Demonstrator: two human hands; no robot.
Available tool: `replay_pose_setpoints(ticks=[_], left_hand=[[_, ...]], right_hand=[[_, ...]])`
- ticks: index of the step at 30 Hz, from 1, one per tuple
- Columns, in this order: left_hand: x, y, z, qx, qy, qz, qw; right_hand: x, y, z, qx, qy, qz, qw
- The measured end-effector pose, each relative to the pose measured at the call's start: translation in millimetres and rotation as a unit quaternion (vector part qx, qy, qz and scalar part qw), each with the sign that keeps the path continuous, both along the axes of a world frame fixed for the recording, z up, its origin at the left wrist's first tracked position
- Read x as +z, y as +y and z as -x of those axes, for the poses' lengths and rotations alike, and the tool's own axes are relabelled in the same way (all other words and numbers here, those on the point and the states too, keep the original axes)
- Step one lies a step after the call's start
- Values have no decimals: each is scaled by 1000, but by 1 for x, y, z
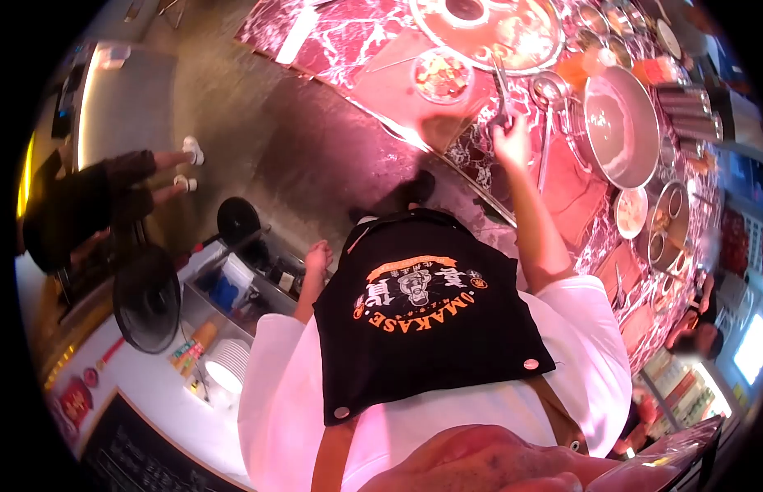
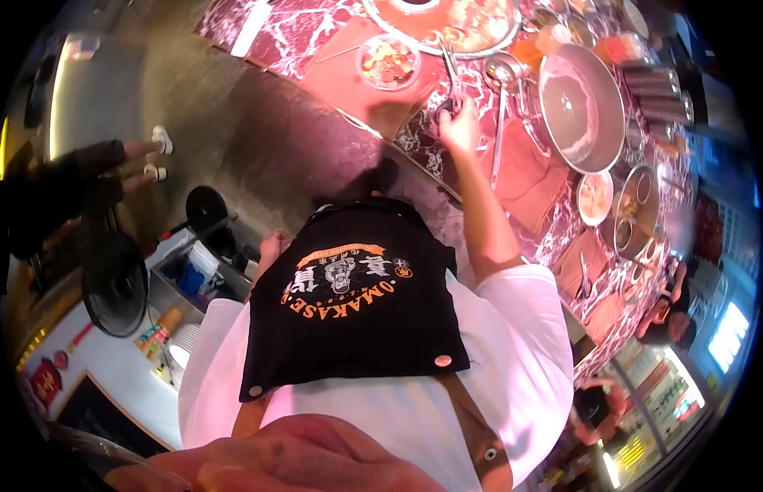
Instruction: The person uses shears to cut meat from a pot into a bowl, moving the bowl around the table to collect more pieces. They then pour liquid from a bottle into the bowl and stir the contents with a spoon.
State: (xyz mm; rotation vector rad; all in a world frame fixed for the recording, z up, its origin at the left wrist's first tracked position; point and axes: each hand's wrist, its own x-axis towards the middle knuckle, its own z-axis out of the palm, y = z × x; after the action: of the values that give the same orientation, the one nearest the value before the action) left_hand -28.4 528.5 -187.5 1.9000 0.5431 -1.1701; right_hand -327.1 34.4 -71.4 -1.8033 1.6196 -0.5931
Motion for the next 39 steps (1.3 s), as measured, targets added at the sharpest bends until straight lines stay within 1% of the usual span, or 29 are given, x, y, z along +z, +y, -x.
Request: replay_pose_setpoints(ticks=[1, 3, 5, 6, 7, 8, 9, 10, 11, 12, 14, 16, 18, 20, 22, 23, 24, 25, 26, 27, 28, 30, 31, 32, 33, 34, 35, 36, 39], left_hand=[[-1, 10, 0, 21, -4, 3, 1000], [3, 44, -9, -10, -117, 8, 993], [39, 71, -17, 69, -183, 67, 978], [29, 101, -25, 81, -280, 49, 955], [69, 117, -29, 114, -307, 36, 944], [90, 142, -35, 130, -366, -32, 921], [118, 173, -37, 150, -422, -23, 894], [186, 186, -32, 126, -454, -94, 877], [205, 222, -33, 178, -492, -105, 846], [215, 255, -33, 214, -525, -106, 817], [256, 318, -16, 265, -555, -185, 766], [282, 384, 4, 309, -621, -254, 675], [303, 452, 28, 350, -616, -339, 619], [303, 530, 38, 332, -598, -443, 579], [302, 590, 31, 278, -575, -513, 573], [287, 634, 24, 234, -578, -504, 597], [274, 670, 18, 164, -533, -529, 640], [256, 693, 14, 45, -566, -550, 613], [257, 703, 10, -54, -526, -583, 618], [267, 710, 3, -115, -419, -595, 676], [266, 726, 0, 45, -422, -481, 767], [265, 760, -2, -12, -478, -464, 746], [285, 753, -4, -31, -435, -464, 771], [295, 755, -6, -50, -429, -468, 771], [284, 770, -8, 57, -497, -384, 776], [288, 775, -12, 101, -465, -311, 823], [291, 774, -21, 107, -465, -308, 823], [289, 754, -34, 95, -479, -349, 800], [294, 705, -60, 73, -517, -478, 706]], right_hand=[[-10, 0, -10, 21, -4, 3, 1000], [-27, -5, -42, 58, 30, 96, 993], [-30, -2, -47, 18, -58, -46, 997], [-7, 2, -43, 148, -82, -104, 980], [-11, 2, -52, 189, -45, -57, 979], [0, 11, -51, 202, 19, 32, 979], [16, 21, -54, 194, 92, 126, 969], [33, 29, -52, 179, 151, 177, 956], [12, 30, -62, 231, 123, 183, 948], [-14, 26, -68, 239, 153, 172, 943], [-37, 27, -78, 317, 188, 145, 918], [-32, 44, -83, 257, 154, 110, 948], [-43, 40, -87, 220, 106, 126, 961], [-39, 26, -94, 234, 218, 85, 944], [-41, 31, -96, 247, 248, 76, 933], [-39, 35, -92, 248, 239, 76, 936], [-42, 42, -90, 252, 233, 74, 936], [-49, 40, -72, 246, 217, 77, 941], [-59, 43, -69, 246, 202, 79, 945], [-67, 47, -65, 238, 185, 85, 950], [-70, 54, -67, 223, 174, 98, 954], [-84, 71, -48, 194, 145, 139, 960], [-40, 117, -60, 149, 233, 129, 952], [-9, 145, -66, 149, 210, 105, 961], [-24, 145, -55, 160, 161, 59, 972], [-24, 160, -48, 146, 152, 65, 975], [-21, 171, -41, 137, 122, 68, 981], [-21, 179, -38, 136, 93, 64, 984], [-26, 191, -28, 123, 29, 135, 983]])
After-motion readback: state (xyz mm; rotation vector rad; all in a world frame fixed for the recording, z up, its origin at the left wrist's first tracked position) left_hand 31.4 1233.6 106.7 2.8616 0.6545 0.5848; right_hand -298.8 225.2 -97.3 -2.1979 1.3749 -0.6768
